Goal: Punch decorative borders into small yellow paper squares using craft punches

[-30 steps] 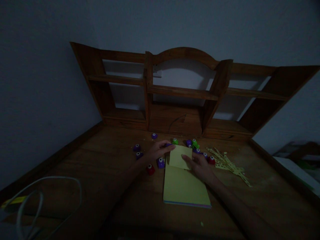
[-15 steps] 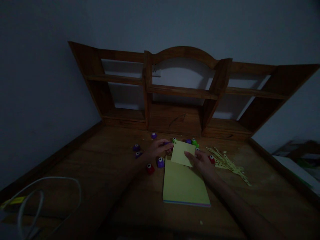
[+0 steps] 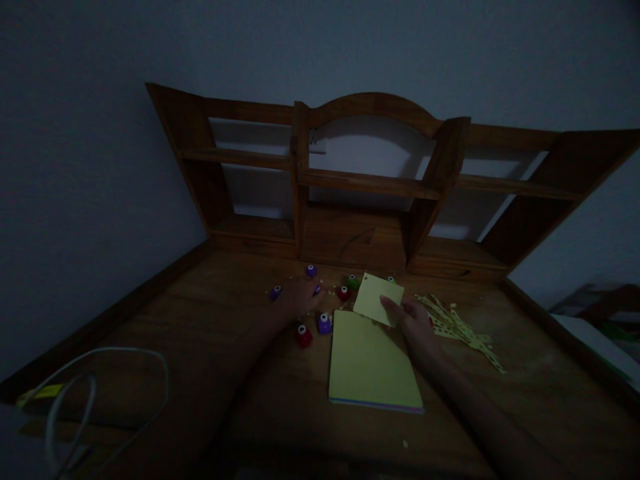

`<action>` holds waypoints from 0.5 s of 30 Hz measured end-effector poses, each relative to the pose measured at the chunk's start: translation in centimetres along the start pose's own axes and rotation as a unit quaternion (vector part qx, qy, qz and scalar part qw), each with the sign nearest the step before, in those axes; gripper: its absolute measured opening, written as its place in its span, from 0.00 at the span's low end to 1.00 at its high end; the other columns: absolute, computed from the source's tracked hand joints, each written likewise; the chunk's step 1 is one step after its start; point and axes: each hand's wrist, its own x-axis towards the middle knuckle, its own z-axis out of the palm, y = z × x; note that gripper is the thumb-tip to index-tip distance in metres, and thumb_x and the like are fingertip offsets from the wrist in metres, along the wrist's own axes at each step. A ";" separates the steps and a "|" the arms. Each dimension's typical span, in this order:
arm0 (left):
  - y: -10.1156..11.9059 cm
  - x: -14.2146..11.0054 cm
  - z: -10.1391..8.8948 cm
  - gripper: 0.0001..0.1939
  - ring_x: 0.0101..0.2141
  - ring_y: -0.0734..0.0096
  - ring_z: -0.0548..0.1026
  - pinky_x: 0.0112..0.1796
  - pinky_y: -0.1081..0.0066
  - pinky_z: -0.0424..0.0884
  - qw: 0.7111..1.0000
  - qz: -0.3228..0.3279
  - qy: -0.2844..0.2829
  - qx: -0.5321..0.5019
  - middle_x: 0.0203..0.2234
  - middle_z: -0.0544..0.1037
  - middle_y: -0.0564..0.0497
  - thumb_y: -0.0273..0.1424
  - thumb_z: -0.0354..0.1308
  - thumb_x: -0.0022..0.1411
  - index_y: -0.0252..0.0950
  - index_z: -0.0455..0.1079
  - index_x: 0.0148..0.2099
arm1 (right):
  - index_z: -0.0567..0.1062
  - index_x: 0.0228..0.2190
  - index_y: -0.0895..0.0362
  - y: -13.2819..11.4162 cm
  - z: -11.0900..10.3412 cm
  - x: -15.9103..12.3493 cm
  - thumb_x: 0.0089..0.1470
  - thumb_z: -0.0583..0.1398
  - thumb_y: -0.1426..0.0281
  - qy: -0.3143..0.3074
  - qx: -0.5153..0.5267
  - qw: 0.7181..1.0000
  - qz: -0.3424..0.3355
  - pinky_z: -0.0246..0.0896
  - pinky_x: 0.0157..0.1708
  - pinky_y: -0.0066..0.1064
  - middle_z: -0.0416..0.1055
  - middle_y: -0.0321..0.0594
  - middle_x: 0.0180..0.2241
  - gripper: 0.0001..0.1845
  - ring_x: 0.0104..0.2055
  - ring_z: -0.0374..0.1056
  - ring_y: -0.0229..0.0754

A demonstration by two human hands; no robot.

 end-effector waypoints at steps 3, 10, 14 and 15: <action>-0.2 0.2 0.3 0.14 0.44 0.59 0.71 0.46 0.64 0.62 0.998 0.060 0.007 0.028 0.42 0.74 0.41 0.37 0.48 0.64 0.36 0.68 0.45 | 0.76 0.37 0.62 0.4 -0.2 0.3 0.46 0.62 0.50 0.015 -0.007 1.000 -0.005 0.65 0.21 0.33 0.77 0.48 0.29 0.28 0.26 0.72 0.48; 4.1 -0.9 -3.8 0.16 0.45 0.60 0.69 0.51 0.60 0.61 0.980 0.031 0.125 -0.155 0.41 0.75 0.44 0.40 0.46 0.65 0.36 0.70 0.43 | 0.77 0.36 0.62 0.6 -0.4 0.7 0.45 0.61 0.49 0.018 -0.021 0.999 -0.023 0.66 0.23 0.34 0.77 0.48 0.30 0.28 0.28 0.73 0.49; 9.3 -6.7 -5.2 0.23 0.47 0.58 0.71 0.44 0.59 0.68 0.886 0.030 0.081 -0.455 0.45 0.75 0.47 0.45 0.39 0.67 0.43 0.67 0.54 | 0.77 0.34 0.62 0.9 -0.6 0.9 0.45 0.61 0.48 0.035 -0.030 0.998 -0.034 0.65 0.23 0.33 0.77 0.48 0.29 0.28 0.27 0.72 0.48; 10.2 -8.2 -4.8 0.22 0.47 0.56 0.71 0.40 0.60 0.70 0.881 0.040 0.031 -0.470 0.44 0.76 0.49 0.46 0.42 0.65 0.47 0.68 0.54 | 0.77 0.34 0.62 1.0 -0.7 1.0 0.46 0.60 0.48 0.034 -0.031 0.998 -0.036 0.64 0.22 0.33 0.77 0.48 0.29 0.28 0.27 0.72 0.48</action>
